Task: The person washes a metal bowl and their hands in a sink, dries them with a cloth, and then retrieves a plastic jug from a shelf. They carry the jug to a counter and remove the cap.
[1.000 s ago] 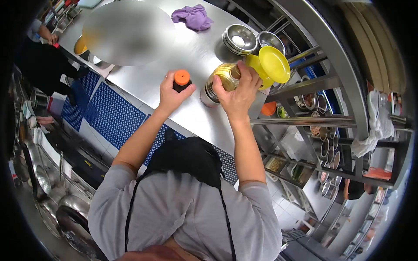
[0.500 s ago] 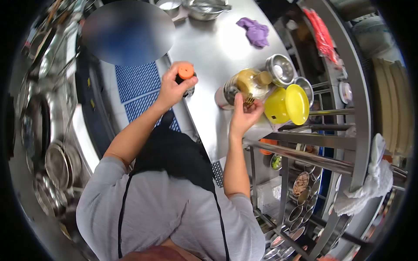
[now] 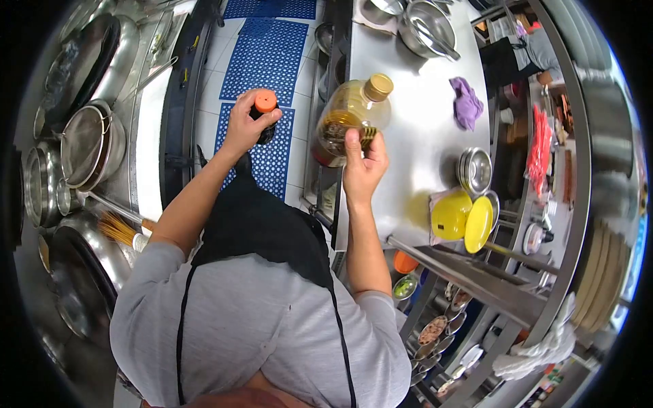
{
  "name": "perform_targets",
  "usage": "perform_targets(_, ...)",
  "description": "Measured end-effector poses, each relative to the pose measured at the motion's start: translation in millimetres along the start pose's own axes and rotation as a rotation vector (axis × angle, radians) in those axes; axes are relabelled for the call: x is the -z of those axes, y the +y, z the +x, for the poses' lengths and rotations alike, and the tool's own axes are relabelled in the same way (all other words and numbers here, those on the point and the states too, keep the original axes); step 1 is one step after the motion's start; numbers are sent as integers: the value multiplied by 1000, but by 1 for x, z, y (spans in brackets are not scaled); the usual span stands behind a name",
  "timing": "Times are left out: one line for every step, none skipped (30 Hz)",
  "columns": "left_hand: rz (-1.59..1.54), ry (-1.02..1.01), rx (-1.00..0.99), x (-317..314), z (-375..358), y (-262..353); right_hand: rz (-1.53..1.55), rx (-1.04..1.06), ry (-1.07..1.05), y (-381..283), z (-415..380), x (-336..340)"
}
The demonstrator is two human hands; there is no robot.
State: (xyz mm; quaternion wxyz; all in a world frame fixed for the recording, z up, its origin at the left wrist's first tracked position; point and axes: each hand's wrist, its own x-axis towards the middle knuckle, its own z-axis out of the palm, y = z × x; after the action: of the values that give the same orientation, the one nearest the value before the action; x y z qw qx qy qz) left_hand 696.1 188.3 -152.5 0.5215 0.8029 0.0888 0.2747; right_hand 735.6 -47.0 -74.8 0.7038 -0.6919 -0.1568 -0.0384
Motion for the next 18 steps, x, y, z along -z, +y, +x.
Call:
perform_targets(-13,27,21,5,5,-10,43,-46,-26,11,7,-14)
perform_targets(-23,44,21,8,11,-21,22,-55,-63,24,16,-29)
perform_targets(-35,61,20,12,18,-33,28,-104,-85,39,25,-44)
perform_targets(-47,76,22,14,25,-46,32,-156,-104,55,33,-58)
perform_targets(-69,82,29,16,32,-60,33,-210,-125,73,41,-71)
perform_targets(-72,96,37,17,38,-73,34,-303,-138,88,50,-83)
perform_targets(-72,105,38,18,47,-86,9,-330,-162,113,58,-92)
perform_targets(-73,118,37,17,54,-101,-17,-353,-187,134,67,-102)
perform_targets(-90,121,70,16,61,-117,-52,-399,-178,154,75,-113)
perform_targets(-92,123,110,13,67,-134,-75,-440,-195,178,81,-120)
perform_targets(-82,127,123,11,72,-147,-55,-461,-189,199,85,-129)
perform_targets(-66,132,129,9,79,-161,-27,-477,-183,220,91,-138)
perform_targets(-57,160,135,8,84,-174,-123,-505,-198,240,97,-143)
perform_targets(-50,185,140,5,88,-186,-119,-498,-185,262,102,-148)
perform_targets(-41,209,147,1,88,-201,-113,-494,-172,286,104,-153)
perform_targets(-41,210,167,-3,89,-221,-105,-483,-163,312,108,-157)
perform_targets(-7,226,125,-5,94,-243,-173,-416,-150,342,114,-161)
perform_targets(25,236,102,-11,89,-263,-141,-399,-131,373,119,-160)
